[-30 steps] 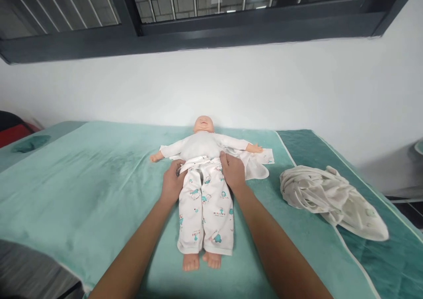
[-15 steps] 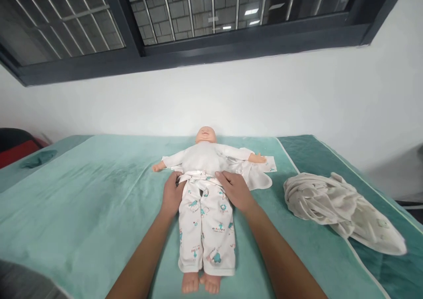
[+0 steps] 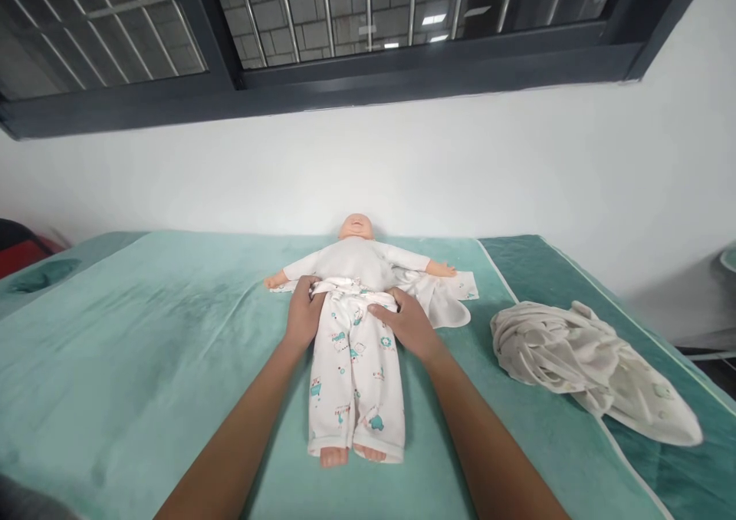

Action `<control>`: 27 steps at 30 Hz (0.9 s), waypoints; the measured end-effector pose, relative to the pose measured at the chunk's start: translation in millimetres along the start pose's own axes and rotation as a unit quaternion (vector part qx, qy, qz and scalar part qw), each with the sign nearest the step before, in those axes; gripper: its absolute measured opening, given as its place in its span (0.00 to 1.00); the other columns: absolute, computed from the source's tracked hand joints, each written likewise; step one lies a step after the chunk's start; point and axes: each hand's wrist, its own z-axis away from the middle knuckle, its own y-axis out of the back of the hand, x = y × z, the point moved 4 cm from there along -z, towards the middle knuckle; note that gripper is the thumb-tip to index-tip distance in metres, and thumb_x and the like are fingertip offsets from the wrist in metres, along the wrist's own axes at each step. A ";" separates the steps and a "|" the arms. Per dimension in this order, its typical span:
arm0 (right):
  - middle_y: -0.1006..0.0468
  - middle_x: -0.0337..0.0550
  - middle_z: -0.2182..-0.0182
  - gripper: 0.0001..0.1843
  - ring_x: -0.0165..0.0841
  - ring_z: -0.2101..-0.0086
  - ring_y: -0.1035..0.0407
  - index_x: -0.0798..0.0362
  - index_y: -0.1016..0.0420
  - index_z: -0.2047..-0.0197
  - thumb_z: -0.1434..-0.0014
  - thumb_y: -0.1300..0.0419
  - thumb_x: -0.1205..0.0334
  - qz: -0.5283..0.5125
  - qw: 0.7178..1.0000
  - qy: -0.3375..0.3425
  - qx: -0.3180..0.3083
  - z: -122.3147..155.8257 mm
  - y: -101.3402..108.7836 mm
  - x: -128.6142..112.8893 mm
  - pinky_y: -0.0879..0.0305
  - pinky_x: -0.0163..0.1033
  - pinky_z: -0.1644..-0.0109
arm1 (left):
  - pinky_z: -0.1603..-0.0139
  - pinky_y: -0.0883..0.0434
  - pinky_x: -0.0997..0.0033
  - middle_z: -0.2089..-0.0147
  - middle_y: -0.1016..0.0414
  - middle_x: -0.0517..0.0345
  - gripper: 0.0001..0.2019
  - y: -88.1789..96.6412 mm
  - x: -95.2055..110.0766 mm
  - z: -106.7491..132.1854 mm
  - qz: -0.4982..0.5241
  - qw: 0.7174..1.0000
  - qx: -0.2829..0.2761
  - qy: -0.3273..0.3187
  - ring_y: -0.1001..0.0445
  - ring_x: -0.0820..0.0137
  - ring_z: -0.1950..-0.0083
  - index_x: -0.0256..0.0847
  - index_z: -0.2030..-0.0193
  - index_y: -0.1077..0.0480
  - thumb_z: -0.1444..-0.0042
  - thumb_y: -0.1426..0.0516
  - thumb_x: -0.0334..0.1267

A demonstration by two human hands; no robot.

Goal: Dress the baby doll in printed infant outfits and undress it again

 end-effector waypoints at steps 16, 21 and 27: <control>0.21 0.41 0.66 0.20 0.37 0.63 0.30 0.52 0.24 0.66 0.45 0.42 0.42 0.038 0.994 0.027 0.101 -13.8 -4.3 9.3 0.40 0.38 0.59 | 0.58 0.35 0.68 0.63 0.31 0.60 0.02 -3.7 -5.5 -4.8 -0.012 1.000 0.009 -0.024 0.33 0.68 0.60 0.43 0.65 0.33 0.46 0.44 0.35; 0.22 0.41 0.68 0.16 0.36 0.64 0.32 0.52 0.27 0.69 0.46 0.42 0.47 0.038 0.992 0.045 0.113 -14.7 -3.7 11.8 0.41 0.38 0.59 | 0.60 0.37 0.69 0.67 0.35 0.61 0.09 7.1 11.7 24.4 -0.012 0.998 -0.008 -0.066 0.35 0.70 0.63 0.41 0.74 0.37 0.44 0.43 0.35; 0.26 0.39 0.72 0.11 0.33 0.68 0.36 0.53 0.30 0.73 0.49 0.45 0.54 0.048 0.989 0.041 0.131 -14.0 -4.3 13.7 0.43 0.36 0.64 | 0.60 0.38 0.68 0.68 0.34 0.61 0.11 13.1 17.9 47.2 -0.027 0.997 -0.033 -0.068 0.35 0.69 0.63 0.41 0.75 0.38 0.43 0.43 0.36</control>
